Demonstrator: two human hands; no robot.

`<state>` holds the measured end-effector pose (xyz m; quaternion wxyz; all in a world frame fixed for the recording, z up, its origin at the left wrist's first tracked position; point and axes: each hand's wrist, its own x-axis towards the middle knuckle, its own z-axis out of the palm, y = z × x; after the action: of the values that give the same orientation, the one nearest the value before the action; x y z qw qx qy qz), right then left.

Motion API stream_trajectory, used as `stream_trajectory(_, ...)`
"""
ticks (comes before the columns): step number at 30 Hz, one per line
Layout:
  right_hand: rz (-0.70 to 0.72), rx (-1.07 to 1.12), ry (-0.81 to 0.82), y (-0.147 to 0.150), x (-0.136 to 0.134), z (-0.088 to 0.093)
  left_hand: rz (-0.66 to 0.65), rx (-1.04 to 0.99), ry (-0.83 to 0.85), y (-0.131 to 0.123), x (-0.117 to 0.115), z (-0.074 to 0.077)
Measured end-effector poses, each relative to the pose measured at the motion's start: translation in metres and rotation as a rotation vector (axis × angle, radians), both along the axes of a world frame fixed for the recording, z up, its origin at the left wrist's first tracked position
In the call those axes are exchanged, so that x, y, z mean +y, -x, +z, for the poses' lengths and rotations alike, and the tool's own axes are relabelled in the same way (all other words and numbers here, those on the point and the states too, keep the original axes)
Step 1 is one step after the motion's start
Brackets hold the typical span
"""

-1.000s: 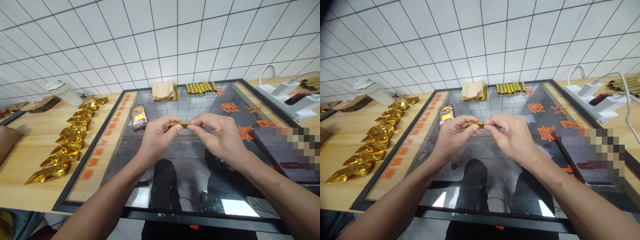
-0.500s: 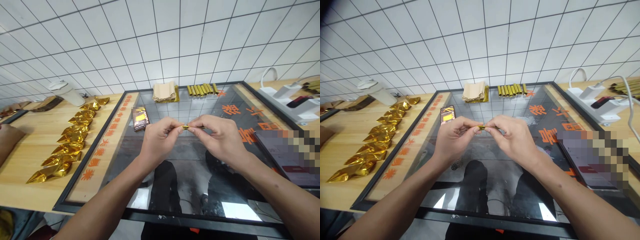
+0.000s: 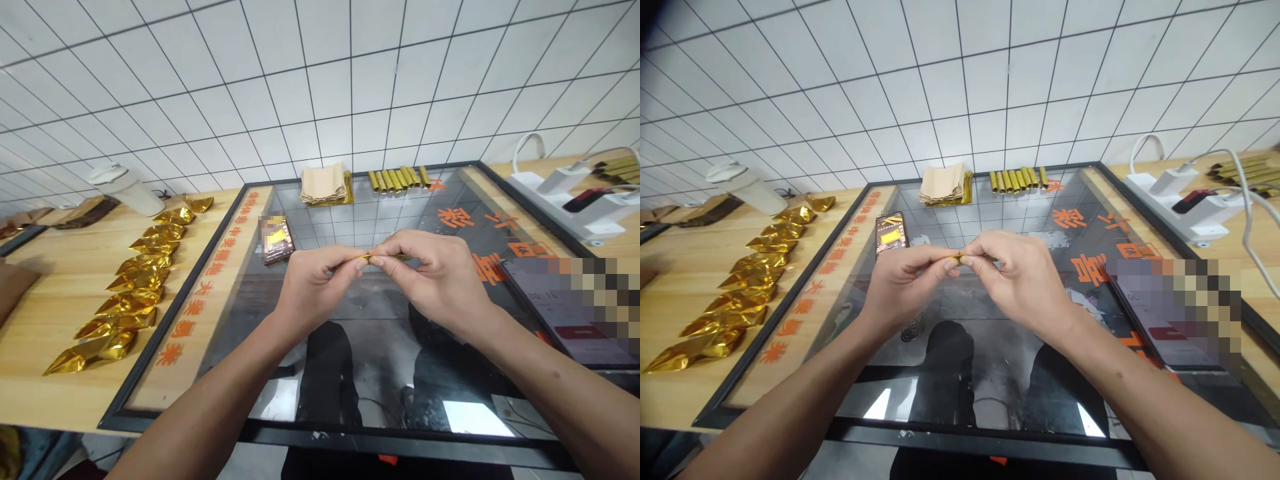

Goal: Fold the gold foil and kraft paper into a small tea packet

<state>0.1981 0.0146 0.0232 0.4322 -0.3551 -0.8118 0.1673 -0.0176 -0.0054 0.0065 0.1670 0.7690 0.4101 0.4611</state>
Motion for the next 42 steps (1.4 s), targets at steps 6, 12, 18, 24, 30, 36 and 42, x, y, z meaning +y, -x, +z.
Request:
stream_trajectory(6,0.011,0.123,0.225,0.003,0.007,-0.002,0.115,0.042,-0.078,0.0,-0.007,0.006)
stream_trajectory(12,-0.032,0.195,0.3,-0.002,0.013,0.0,0.091,0.004,0.111,0.005,0.0,0.012)
stream_trajectory(18,0.02,0.229,0.357,0.0,0.01,0.002,0.074,0.026,0.04,0.004,-0.003,0.013)
stream_trajectory(24,0.035,0.184,0.271,-0.003,0.013,0.004,0.043,-0.004,0.211,0.004,0.0,0.01)
stream_trajectory(30,0.046,0.131,0.231,-0.004,0.008,0.011,-0.274,-0.067,0.537,0.004,0.005,0.017)
stream_trajectory(36,0.038,0.205,0.255,-0.002,0.008,0.011,-0.266,-0.126,0.493,0.001,0.006,0.015)
stream_trajectory(42,0.035,0.257,0.205,-0.002,0.012,0.007,-0.23,-0.128,0.435,0.006,0.008,0.01)
